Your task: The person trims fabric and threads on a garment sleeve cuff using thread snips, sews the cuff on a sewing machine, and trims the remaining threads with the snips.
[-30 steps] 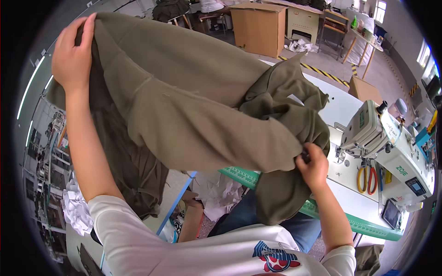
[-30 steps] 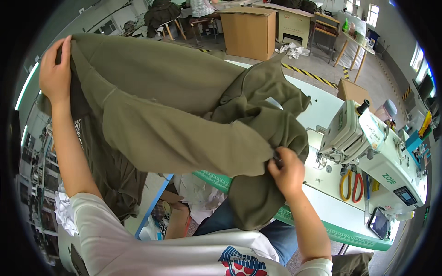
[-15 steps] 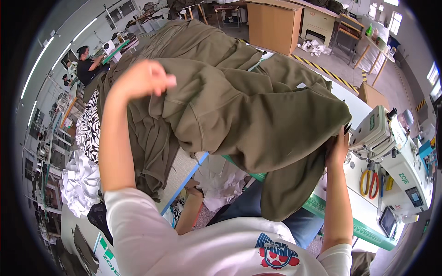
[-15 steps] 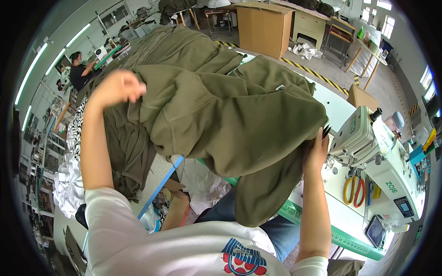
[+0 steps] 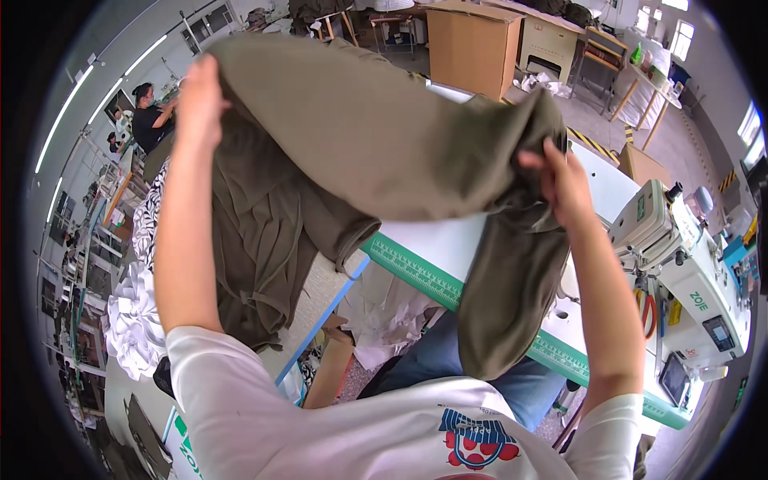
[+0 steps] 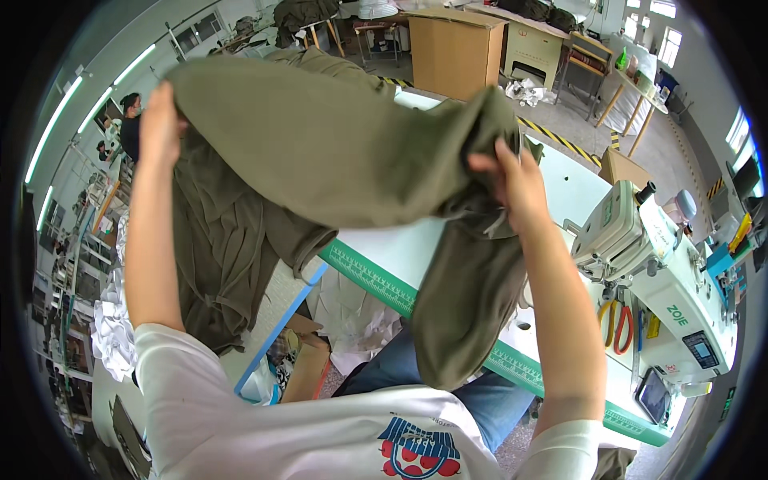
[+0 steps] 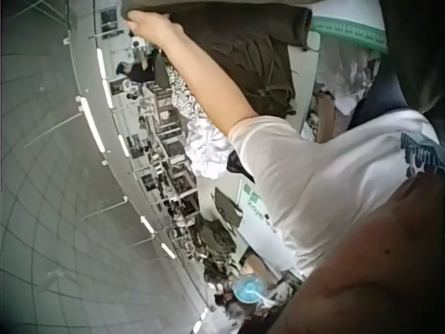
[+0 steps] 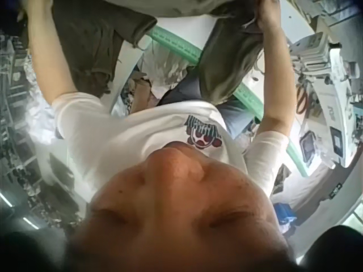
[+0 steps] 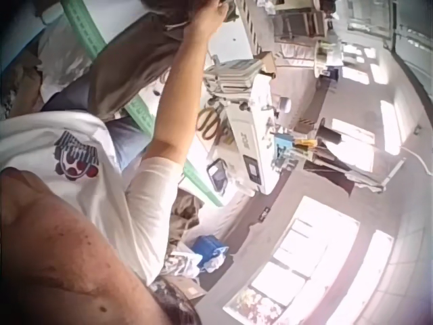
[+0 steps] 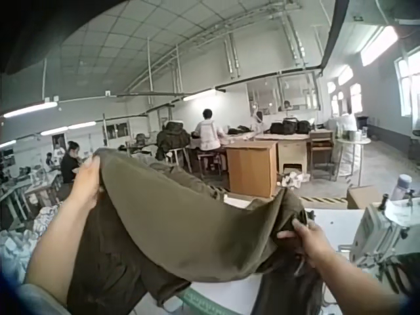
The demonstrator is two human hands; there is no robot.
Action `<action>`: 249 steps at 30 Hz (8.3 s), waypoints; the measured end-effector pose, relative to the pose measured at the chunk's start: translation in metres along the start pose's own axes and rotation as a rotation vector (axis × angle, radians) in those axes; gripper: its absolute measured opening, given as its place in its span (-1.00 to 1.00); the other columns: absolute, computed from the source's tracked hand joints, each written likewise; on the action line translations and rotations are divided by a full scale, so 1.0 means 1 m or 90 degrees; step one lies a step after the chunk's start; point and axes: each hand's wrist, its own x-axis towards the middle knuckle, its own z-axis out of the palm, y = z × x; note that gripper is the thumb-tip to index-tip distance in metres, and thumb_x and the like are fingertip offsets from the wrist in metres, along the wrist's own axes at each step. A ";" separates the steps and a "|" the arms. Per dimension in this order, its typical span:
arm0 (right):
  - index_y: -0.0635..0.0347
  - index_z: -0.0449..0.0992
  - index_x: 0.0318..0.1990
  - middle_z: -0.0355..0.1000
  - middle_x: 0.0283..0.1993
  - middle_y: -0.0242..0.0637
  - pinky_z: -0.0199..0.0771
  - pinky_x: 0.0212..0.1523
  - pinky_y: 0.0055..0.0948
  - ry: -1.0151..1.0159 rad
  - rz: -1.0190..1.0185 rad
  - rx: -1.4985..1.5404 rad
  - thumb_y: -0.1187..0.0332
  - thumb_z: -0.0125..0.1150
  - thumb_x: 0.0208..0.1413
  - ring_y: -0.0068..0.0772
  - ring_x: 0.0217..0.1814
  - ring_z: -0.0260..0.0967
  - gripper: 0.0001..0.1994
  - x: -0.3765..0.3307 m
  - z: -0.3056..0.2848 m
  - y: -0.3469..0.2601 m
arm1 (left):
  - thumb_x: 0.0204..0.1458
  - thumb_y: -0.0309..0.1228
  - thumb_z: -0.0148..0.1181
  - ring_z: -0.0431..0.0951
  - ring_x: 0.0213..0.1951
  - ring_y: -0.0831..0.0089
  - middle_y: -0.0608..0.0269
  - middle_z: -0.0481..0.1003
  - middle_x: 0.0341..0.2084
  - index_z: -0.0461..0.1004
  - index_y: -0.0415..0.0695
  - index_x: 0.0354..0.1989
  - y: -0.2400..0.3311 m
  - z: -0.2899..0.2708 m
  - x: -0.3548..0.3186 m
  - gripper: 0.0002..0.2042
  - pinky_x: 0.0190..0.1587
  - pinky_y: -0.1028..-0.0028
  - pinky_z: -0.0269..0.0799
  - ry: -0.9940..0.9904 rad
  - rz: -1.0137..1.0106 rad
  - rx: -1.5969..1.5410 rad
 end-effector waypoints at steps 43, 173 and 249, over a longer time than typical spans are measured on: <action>0.18 0.43 0.04 0.47 -0.24 -0.41 0.16 -0.56 -0.67 -0.092 0.042 0.196 0.18 -0.17 0.37 -0.70 -0.62 0.06 -0.67 -0.177 -0.003 0.050 | 0.08 -0.20 0.21 0.57 -0.20 0.46 0.16 0.55 -0.20 0.45 -0.19 -0.06 0.106 0.114 -0.063 -0.64 -0.13 0.45 0.49 -0.405 -0.192 -0.304; 0.25 0.52 -0.37 0.36 -0.54 -0.30 0.19 -0.53 -0.52 0.216 -0.111 0.109 0.48 0.35 -0.04 -0.47 -0.57 0.20 -0.89 -0.230 -0.025 0.055 | 0.18 -0.48 0.07 0.24 -0.45 0.65 0.33 0.37 -0.45 0.39 -0.27 -0.28 0.087 0.161 -0.367 -0.91 -0.38 0.62 0.18 -0.629 0.056 -0.406; 0.25 0.47 -0.30 0.35 -0.43 -0.39 0.22 -0.41 -0.58 0.224 -0.213 0.102 0.36 0.24 0.12 -0.59 -0.47 0.22 -0.86 -0.211 -0.038 0.037 | 0.08 -0.55 0.23 0.49 -0.22 0.65 0.33 0.53 -0.28 0.48 -0.24 -0.15 0.097 0.167 -0.357 -0.83 -0.13 0.58 0.42 -0.856 -0.209 -0.495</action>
